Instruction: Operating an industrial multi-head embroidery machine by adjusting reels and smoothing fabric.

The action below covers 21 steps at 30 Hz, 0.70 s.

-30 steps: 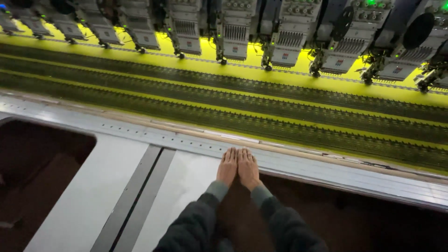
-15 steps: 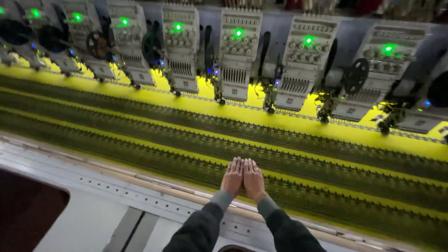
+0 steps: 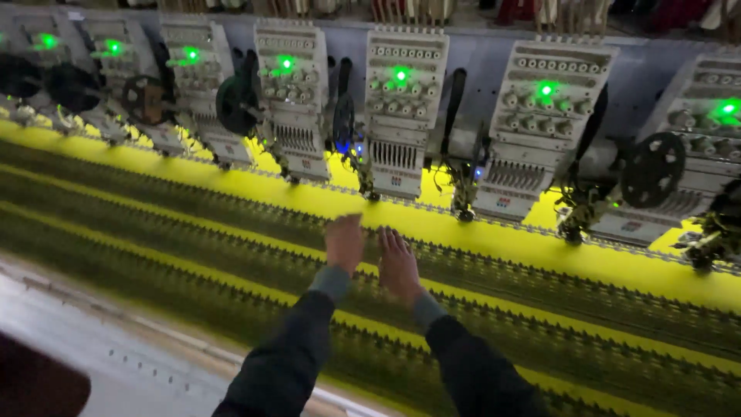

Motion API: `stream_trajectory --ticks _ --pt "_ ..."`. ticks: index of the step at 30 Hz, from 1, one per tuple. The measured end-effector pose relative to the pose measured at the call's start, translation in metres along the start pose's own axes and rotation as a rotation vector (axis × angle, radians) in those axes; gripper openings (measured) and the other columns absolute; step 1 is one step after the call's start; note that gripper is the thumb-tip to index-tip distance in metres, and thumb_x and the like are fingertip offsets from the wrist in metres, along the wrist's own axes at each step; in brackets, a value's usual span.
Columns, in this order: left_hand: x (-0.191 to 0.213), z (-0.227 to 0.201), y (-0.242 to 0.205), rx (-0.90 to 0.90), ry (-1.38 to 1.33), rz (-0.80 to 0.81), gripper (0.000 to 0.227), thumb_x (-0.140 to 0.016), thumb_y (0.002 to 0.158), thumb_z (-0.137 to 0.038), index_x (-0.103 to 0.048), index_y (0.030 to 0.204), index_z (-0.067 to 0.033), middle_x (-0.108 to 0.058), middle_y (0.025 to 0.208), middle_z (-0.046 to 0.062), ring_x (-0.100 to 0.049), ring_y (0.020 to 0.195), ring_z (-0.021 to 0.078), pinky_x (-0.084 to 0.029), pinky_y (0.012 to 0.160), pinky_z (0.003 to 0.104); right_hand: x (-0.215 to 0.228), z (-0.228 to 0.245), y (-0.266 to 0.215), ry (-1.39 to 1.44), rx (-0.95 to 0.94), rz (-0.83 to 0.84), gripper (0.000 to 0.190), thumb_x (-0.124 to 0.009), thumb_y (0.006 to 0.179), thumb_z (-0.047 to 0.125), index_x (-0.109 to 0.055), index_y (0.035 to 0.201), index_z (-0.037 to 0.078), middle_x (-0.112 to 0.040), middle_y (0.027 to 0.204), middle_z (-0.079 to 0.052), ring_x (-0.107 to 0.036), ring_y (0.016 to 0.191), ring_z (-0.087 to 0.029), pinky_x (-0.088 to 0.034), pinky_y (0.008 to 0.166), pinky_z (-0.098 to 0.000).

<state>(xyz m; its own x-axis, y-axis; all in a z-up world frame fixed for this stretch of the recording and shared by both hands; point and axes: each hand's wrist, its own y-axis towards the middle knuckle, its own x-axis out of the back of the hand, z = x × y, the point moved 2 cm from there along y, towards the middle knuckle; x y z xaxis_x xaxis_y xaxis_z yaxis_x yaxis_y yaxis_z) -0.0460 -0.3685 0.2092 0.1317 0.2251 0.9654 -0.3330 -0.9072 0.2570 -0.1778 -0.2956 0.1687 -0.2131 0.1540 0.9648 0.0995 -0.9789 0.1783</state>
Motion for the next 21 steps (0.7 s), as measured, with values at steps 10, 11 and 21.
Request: stream_trajectory --ticks 10,11,21 --pt "0.024 0.105 0.22 0.055 -0.607 -0.364 0.038 -0.041 0.113 -0.002 -0.058 0.147 -0.0008 -0.067 0.127 0.025 -0.067 0.12 0.0424 -0.056 0.099 0.062 0.004 0.003 0.093 0.148 -0.007 0.008 0.074 -0.044 0.101 0.009 -0.015 0.168 0.013 -0.034 0.164 -0.017 -0.037 0.15 -0.036 -0.047 0.108 -0.0519" --pt "0.006 0.114 0.242 0.029 -0.749 -0.318 0.035 -0.043 0.113 -0.004 -0.06 0.144 -0.0013 -0.067 0.129 0.025 -0.065 0.124 0.0434 -0.055 0.101 0.063 0.002 -0.001 0.1 0.137 -0.012 -0.005 0.072 -0.047 0.102 0.015 -0.018 0.168 0.013 -0.034 0.164 -0.017 -0.037 0.149 -0.036 -0.047 0.107 -0.0517" --pt "0.049 0.083 0.249 0.196 -1.804 -0.039 0.026 -0.053 0.107 -0.017 -0.074 0.117 -0.0056 -0.068 0.106 0.015 -0.062 0.097 0.0237 -0.047 0.09 0.044 0.059 -0.004 0.194 0.22 0.035 -0.367 0.053 -0.043 0.109 0.037 -0.048 0.151 0.005 -0.057 0.14 -0.022 -0.059 0.129 -0.042 -0.055 0.091 -0.0567"
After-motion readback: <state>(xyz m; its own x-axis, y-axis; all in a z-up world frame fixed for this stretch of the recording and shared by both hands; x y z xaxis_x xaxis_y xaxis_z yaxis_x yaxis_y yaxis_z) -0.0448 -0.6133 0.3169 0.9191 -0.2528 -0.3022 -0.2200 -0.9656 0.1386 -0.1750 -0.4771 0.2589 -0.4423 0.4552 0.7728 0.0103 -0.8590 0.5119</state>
